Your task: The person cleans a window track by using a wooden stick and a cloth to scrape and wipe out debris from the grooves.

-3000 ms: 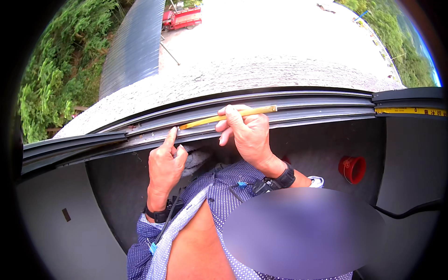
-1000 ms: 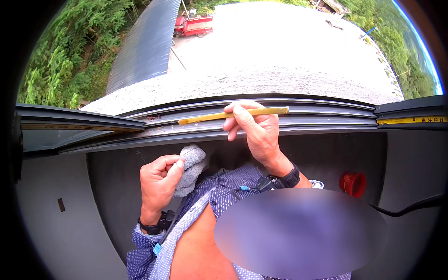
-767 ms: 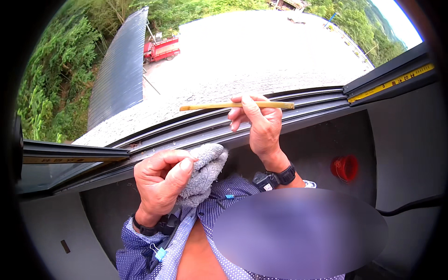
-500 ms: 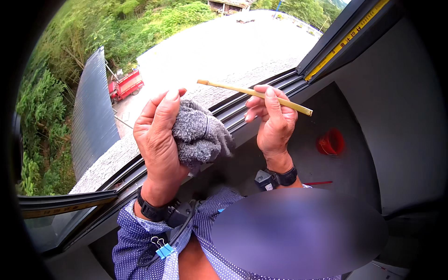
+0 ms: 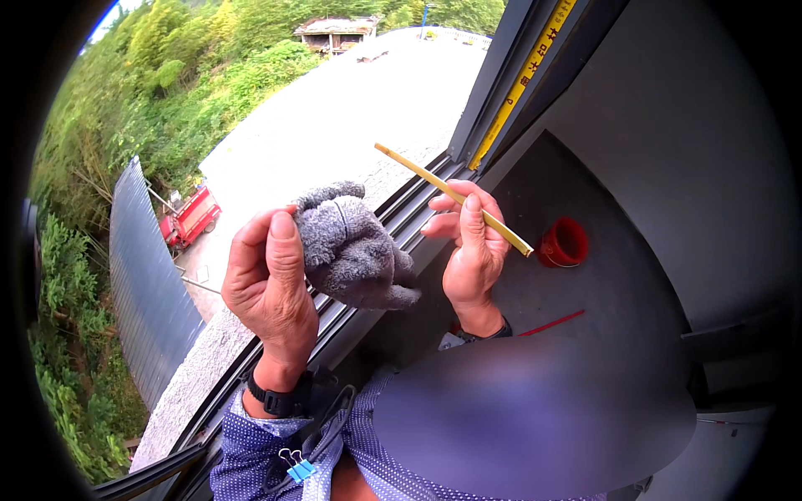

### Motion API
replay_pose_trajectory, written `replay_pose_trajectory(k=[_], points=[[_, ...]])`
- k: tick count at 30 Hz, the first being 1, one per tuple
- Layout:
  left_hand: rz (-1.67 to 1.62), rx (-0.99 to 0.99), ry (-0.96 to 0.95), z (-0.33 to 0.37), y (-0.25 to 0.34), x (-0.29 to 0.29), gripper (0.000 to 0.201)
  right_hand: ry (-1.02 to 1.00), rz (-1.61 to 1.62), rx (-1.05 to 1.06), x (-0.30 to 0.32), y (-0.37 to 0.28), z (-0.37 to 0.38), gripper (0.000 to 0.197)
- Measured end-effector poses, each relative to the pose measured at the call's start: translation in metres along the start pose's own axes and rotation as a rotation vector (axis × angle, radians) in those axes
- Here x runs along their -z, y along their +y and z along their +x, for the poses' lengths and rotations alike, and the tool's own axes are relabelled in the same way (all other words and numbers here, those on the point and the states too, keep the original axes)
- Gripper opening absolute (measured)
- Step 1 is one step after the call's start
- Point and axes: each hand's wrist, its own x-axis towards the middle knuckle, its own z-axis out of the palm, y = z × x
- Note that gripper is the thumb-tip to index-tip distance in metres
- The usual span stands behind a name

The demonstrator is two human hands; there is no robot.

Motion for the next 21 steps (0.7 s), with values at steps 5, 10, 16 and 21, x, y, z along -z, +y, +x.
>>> replay_pose_trajectory(k=[5, 10, 16, 21], points=[[0.765, 0.276, -0.522, -0.048, -0.066, 0.072, 0.030, -0.099, 0.023, -0.072, -0.017, 0.022, 0.000, 0.039], [0.910, 0.118, -0.493, -0.064, -0.057, 0.099, 0.046, -0.326, 0.064, -0.160, -0.062, 0.037, -0.035, 0.037], [0.979, 0.146, -0.519, -0.085, -0.033, 0.131, 0.050, -0.503, 0.125, -0.184, -0.094, 0.058, -0.082, 0.035], [1.007, 0.138, -0.287, -0.112, -0.010, 0.174, 0.047, -0.685, 0.021, -0.045, -0.095, 0.097, -0.099, 0.034]])
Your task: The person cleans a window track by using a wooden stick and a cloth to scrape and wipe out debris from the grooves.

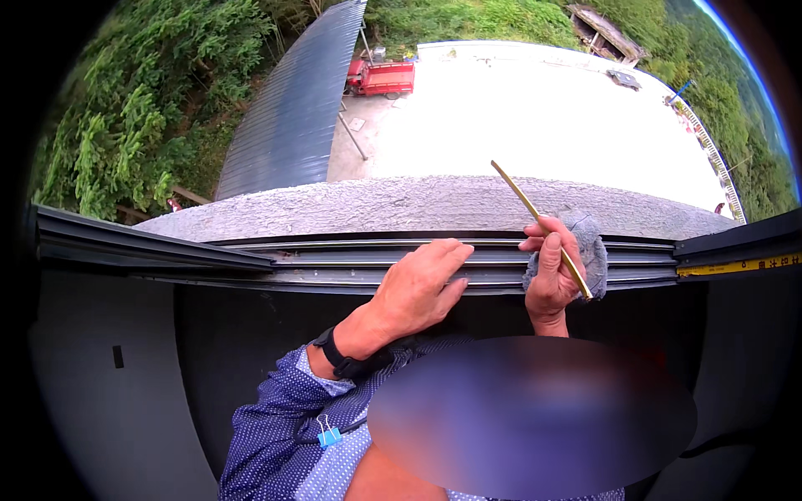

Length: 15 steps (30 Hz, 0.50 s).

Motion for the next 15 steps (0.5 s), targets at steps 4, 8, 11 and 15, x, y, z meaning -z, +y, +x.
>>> replay_pose_trajectory(k=[4, 8, 11, 15], points=[[-0.044, 0.086, 0.182, -0.038, -0.013, 0.033, 0.039, -0.080, -0.182, 0.055, 0.009, 0.009, -0.005, 0.035], [0.027, 0.356, 0.420, -0.078, -0.026, 0.059, 0.030, 0.012, -0.115, 0.055, 0.011, 0.010, -0.003, 0.038], [0.176, 0.481, 0.570, -0.107, -0.042, 0.077, 0.026, -0.029, -0.163, 0.144, 0.002, -0.007, 0.008, 0.042], [0.421, 0.532, 0.565, -0.126, -0.062, 0.088, 0.022, -0.157, -0.037, 0.148, -0.029, -0.030, 0.009, 0.043]])
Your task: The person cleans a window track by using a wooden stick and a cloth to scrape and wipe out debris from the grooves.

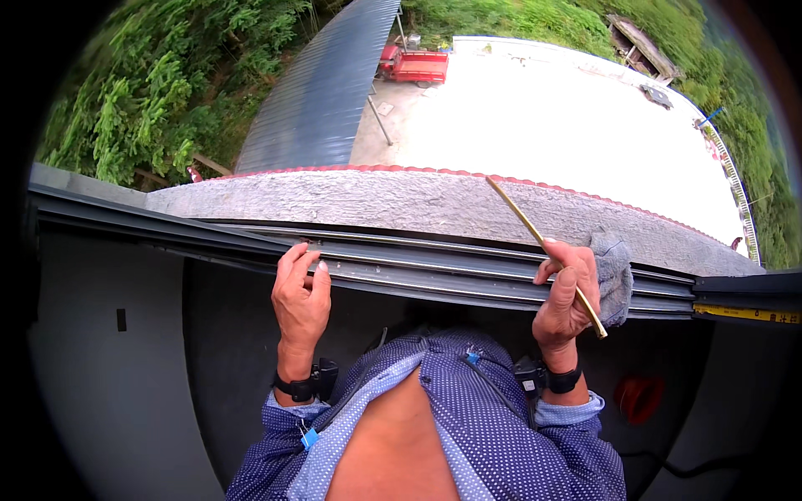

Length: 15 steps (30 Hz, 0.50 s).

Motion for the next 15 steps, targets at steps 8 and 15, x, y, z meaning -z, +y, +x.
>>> replay_pose_trajectory(k=[8, 15], points=[[0.278, 0.119, -0.191, 0.017, 0.007, 0.008, 0.013, -0.365, 0.472, -0.426, -0.080, -0.019, -0.017, 0.018], [0.511, 0.162, -0.336, 0.030, 0.027, 0.004, 0.017, -0.445, 0.487, -0.525, -0.104, -0.015, -0.015, 0.020]])
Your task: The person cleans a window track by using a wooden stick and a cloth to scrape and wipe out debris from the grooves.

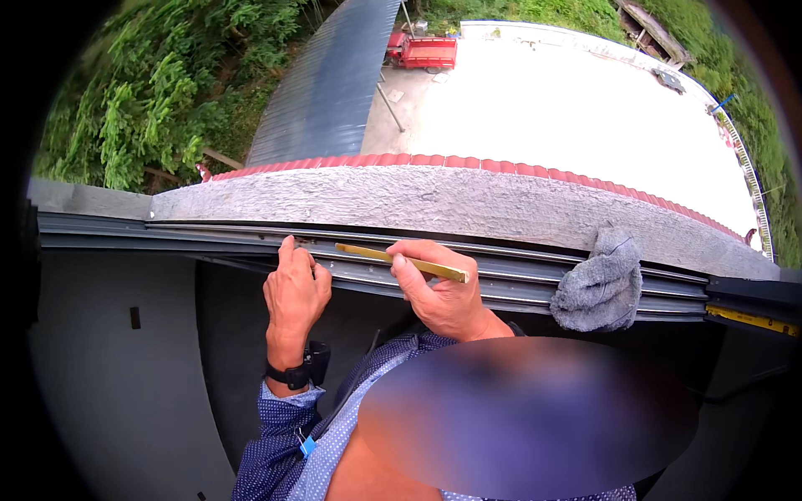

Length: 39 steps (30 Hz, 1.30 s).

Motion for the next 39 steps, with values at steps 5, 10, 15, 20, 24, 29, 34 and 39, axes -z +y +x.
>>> replay_pose_trajectory(k=[5, 10, 15, 20, 24, 29, 34, 39], points=[[0.077, -0.029, -0.050, 0.009, 0.000, -0.004, 0.022, 0.018, -0.081, 0.043, -0.008, 0.011, 0.003, 0.018], [0.104, 0.009, -0.110, 0.017, 0.010, 0.001, 0.025, 0.068, -0.101, 0.066, -0.021, 0.011, 0.003, 0.015], [0.099, 0.004, -0.150, 0.028, 0.005, 0.001, 0.025, 0.057, -0.177, 0.204, -0.031, 0.030, 0.008, 0.019], [-0.009, 0.033, -0.169, 0.026, 0.002, 0.005, 0.020, 0.065, -0.149, 0.227, -0.043, 0.037, 0.009, 0.020], [-0.071, 0.023, -0.169, 0.025, -0.004, 0.005, 0.018, 0.075, -0.077, 0.220, -0.054, 0.046, 0.010, 0.021], [-0.120, -0.008, -0.175, 0.024, -0.010, 0.004, 0.018, 0.045, -0.060, 0.134, -0.062, 0.049, 0.013, 0.023], [-0.184, -0.036, -0.158, 0.022, -0.011, 0.004, 0.018, 0.042, -0.032, 0.110, -0.064, 0.050, 0.016, 0.024], [-0.136, -0.038, -0.166, 0.020, -0.015, 0.002, 0.019, 0.033, 0.232, -0.163, -0.068, 0.043, 0.018, 0.025]])
